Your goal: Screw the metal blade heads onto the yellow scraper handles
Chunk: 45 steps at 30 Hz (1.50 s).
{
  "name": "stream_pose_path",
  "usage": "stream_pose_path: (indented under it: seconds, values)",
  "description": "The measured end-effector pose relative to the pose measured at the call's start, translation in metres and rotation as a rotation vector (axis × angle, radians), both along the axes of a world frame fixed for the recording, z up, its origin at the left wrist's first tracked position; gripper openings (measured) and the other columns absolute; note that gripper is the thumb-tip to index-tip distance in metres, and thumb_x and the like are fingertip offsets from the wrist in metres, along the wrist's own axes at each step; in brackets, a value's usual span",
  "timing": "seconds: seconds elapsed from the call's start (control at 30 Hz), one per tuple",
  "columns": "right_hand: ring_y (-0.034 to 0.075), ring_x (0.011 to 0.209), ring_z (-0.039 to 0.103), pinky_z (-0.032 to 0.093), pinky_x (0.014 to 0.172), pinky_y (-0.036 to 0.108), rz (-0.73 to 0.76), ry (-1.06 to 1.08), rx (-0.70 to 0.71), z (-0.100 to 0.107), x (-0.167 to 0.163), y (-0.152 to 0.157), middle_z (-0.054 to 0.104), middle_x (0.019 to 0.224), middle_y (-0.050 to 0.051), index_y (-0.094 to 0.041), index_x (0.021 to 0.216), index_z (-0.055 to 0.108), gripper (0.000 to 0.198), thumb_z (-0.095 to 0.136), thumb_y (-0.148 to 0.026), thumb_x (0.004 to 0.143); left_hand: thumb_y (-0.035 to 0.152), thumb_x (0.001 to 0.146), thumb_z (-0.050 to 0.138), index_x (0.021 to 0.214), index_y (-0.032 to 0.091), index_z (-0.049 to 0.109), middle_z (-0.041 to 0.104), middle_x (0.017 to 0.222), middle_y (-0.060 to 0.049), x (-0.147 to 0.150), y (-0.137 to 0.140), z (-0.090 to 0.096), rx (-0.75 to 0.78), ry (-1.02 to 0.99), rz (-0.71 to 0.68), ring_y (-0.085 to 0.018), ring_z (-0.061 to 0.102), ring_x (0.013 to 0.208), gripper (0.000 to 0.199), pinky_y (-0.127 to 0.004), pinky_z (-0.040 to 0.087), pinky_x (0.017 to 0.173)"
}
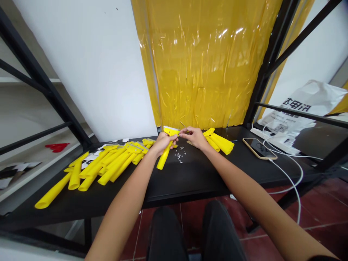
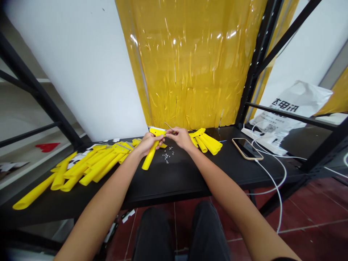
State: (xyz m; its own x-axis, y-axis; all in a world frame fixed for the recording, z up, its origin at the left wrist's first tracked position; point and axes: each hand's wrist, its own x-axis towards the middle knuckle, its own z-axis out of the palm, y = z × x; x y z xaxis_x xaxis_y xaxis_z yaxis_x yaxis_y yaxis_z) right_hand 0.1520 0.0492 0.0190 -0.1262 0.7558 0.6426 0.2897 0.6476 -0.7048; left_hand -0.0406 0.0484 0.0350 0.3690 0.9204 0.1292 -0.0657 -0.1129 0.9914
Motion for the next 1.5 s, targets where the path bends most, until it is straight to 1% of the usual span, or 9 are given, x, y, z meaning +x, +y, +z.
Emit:
stream_pose_path:
  seconds: [0.4,0.67,0.77,0.83,0.9,1.0,1.1,1.27,1.5]
  values:
    - [0.016,0.071,0.052,0.040,0.070,0.030,-0.053,-0.061,0.005,-0.005,0.002,0.008,0.061,0.076,0.001,-0.019,0.085,0.079,0.020,0.076,-0.037,0.077,0.023,0.082,0.070,0.070,0.011,0.062,0.055,0.053,-0.002,0.003,-0.007,0.002,0.148,0.159,0.048,-0.008,0.047,0.040,0.019,-0.022,0.034,0.038]
    - [0.013,0.063,0.046,0.036,0.061,0.028,-0.073,-0.008,-0.185,-0.012,-0.001,0.011,0.056,0.066,-0.003,-0.018,0.077,0.071,0.036,0.081,-0.050,0.066,0.018,0.083,0.065,0.068,0.012,0.062,0.053,0.050,0.000,0.003,-0.010,0.003,0.176,0.300,0.047,-0.008,0.047,0.038,0.016,-0.021,0.034,0.038]
    - [0.012,0.060,0.044,0.035,0.058,0.027,-0.083,0.025,-0.264,-0.014,-0.001,0.012,0.052,0.062,-0.005,-0.017,0.077,0.067,0.043,0.085,-0.052,0.059,0.016,0.084,0.064,0.068,0.012,0.062,0.053,0.050,0.000,0.003,-0.009,0.002,0.145,0.318,0.052,-0.008,0.046,0.038,0.016,-0.021,0.033,0.038]
    - [0.013,0.060,0.047,0.037,0.059,0.027,-0.096,0.025,-0.271,-0.013,-0.001,0.012,0.056,0.065,-0.004,-0.017,0.079,0.066,0.042,0.084,-0.051,0.061,0.017,0.084,0.065,0.069,0.011,0.063,0.054,0.050,-0.001,0.003,-0.008,0.002,0.100,0.277,0.047,-0.007,0.046,0.039,0.016,-0.021,0.033,0.038]
    - [0.015,0.065,0.053,0.041,0.063,0.029,-0.111,0.021,-0.211,-0.011,-0.001,0.011,0.063,0.072,0.000,-0.016,0.086,0.069,0.036,0.077,-0.049,0.073,0.018,0.082,0.068,0.070,0.011,0.063,0.057,0.054,-0.003,0.002,-0.007,0.002,0.048,0.181,0.058,-0.007,0.047,0.041,0.015,-0.021,0.033,0.038]
    - [0.019,0.083,0.063,0.046,0.079,0.032,-0.134,-0.054,0.007,-0.005,0.001,0.007,0.072,0.092,0.007,-0.016,0.100,0.074,0.028,0.055,-0.037,0.094,0.017,0.078,0.072,0.070,0.011,0.061,0.057,0.057,-0.003,-0.001,-0.003,0.004,-0.002,0.034,0.125,-0.007,0.046,0.044,0.015,-0.021,0.032,0.038]
    - [0.020,0.088,0.065,0.046,0.085,0.032,-0.126,-0.228,0.163,-0.001,0.003,0.001,0.074,0.096,0.008,-0.019,0.111,0.075,0.031,0.048,-0.027,0.098,0.015,0.077,0.071,0.069,0.012,0.060,0.057,0.057,-0.002,-0.005,0.003,0.004,-0.017,-0.045,0.252,-0.007,0.044,0.043,0.014,-0.021,0.031,0.037]
    - [0.021,0.085,0.065,0.047,0.083,0.031,-0.129,-0.408,0.179,-0.001,0.002,-0.006,0.074,0.094,0.009,-0.022,0.117,0.075,0.030,0.052,-0.022,0.099,0.014,0.074,0.071,0.071,0.012,0.060,0.061,0.062,-0.003,-0.010,0.008,0.004,-0.018,-0.075,0.383,-0.007,0.046,0.042,0.012,-0.021,0.030,0.037]
    - [0.020,0.082,0.064,0.046,0.078,0.030,-0.148,-0.471,0.194,-0.002,0.001,-0.007,0.072,0.090,0.009,-0.021,0.119,0.075,0.030,0.053,-0.020,0.098,0.015,0.073,0.071,0.073,0.012,0.061,0.061,0.063,-0.004,-0.010,0.005,0.006,-0.004,-0.092,0.352,-0.008,0.048,0.043,0.011,-0.021,0.030,0.037]
